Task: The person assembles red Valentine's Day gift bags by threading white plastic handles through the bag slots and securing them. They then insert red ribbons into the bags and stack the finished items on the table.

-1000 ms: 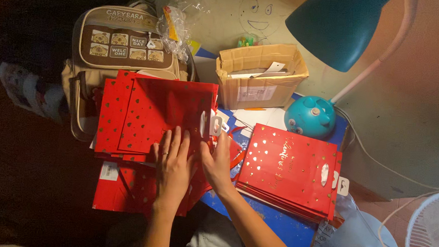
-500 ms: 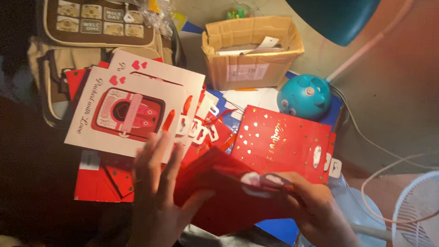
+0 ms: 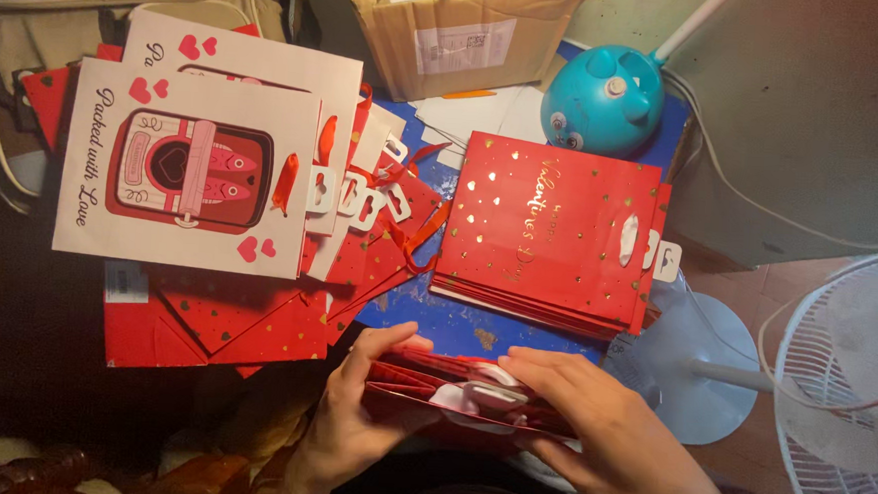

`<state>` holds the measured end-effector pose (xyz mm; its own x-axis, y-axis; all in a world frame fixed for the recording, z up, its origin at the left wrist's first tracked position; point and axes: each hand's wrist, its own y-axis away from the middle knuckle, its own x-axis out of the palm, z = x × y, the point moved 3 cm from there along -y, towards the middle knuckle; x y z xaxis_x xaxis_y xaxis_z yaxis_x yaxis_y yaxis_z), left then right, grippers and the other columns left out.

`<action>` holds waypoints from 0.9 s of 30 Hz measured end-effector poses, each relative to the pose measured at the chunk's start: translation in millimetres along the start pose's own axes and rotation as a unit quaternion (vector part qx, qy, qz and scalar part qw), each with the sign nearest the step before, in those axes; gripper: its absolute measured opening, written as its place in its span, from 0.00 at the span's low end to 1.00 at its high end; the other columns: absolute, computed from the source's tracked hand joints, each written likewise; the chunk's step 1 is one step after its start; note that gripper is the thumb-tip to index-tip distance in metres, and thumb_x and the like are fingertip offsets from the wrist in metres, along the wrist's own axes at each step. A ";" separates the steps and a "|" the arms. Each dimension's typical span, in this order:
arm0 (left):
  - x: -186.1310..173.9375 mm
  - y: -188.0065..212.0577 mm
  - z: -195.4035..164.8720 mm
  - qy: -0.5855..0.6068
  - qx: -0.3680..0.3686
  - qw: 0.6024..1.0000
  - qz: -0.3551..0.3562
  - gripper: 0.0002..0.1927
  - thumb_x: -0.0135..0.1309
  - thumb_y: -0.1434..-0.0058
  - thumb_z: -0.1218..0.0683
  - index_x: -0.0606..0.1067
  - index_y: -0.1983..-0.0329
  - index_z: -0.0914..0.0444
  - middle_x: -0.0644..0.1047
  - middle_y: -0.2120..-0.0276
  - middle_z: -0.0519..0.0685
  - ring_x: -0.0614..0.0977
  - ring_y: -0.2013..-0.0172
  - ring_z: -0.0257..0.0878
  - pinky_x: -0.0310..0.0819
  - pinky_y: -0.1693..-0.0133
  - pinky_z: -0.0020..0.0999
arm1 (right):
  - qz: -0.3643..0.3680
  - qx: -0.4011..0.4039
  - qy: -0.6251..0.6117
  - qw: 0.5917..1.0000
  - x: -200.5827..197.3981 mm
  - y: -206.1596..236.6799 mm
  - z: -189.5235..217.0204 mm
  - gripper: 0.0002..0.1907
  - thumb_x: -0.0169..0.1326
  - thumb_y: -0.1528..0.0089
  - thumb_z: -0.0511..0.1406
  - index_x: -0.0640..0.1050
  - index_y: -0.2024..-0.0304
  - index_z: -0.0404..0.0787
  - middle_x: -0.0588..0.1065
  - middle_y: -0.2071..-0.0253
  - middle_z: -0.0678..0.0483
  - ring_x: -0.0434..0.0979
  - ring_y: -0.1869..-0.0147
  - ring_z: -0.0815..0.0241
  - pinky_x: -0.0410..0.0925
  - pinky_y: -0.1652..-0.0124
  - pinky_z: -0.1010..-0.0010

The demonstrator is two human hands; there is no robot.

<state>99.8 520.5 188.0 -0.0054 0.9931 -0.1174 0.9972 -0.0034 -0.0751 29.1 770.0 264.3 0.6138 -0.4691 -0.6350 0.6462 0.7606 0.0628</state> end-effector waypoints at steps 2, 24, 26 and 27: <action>1.3 -9.7 7.5 0.075 -0.124 0.989 0.030 0.47 0.72 0.53 0.57 0.62 0.31 0.60 0.76 0.43 0.53 0.84 0.48 0.42 0.80 0.46 0.37 | -0.023 0.036 -0.031 0.999 2.4 -8.8 -4.9 0.37 0.65 0.45 0.34 0.69 0.35 0.39 0.74 0.38 0.45 0.76 0.36 0.48 0.68 0.41 0.61; 26.1 -77.4 -36.4 -0.463 0.179 0.863 0.097 0.37 0.64 0.50 0.54 0.70 0.35 0.68 0.68 0.34 0.57 0.64 0.31 0.51 0.49 0.33 0.62 | -0.290 0.034 0.173 0.941 18.4 -21.9 -25.5 0.35 0.67 0.47 0.37 0.69 0.39 0.40 0.67 0.39 0.43 0.67 0.32 0.41 0.57 0.31 0.43; 25.5 -75.4 -31.0 -0.464 0.179 0.862 0.096 0.35 0.63 0.49 0.56 0.69 0.36 0.66 0.68 0.34 0.57 0.64 0.30 0.51 0.50 0.32 0.60 | -0.279 0.038 0.183 0.942 27.2 -21.0 -28.3 0.28 0.67 0.48 0.35 0.75 0.45 0.41 0.70 0.44 0.48 0.70 0.37 0.46 0.59 0.33 0.44; 25.8 -73.1 -30.0 -0.457 0.185 0.865 0.091 0.34 0.63 0.48 0.57 0.69 0.36 0.66 0.68 0.34 0.57 0.65 0.31 0.52 0.52 0.32 0.60 | -0.275 0.040 0.188 0.942 30.8 -20.7 -29.0 0.24 0.67 0.48 0.35 0.78 0.49 0.42 0.72 0.47 0.51 0.72 0.40 0.49 0.59 0.34 0.44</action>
<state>29.0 549.9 220.2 -0.0771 0.4647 -0.8821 0.8960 -0.3557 -0.2657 21.5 752.8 221.1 -0.0177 -0.5790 -0.8152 0.8608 0.4059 -0.3070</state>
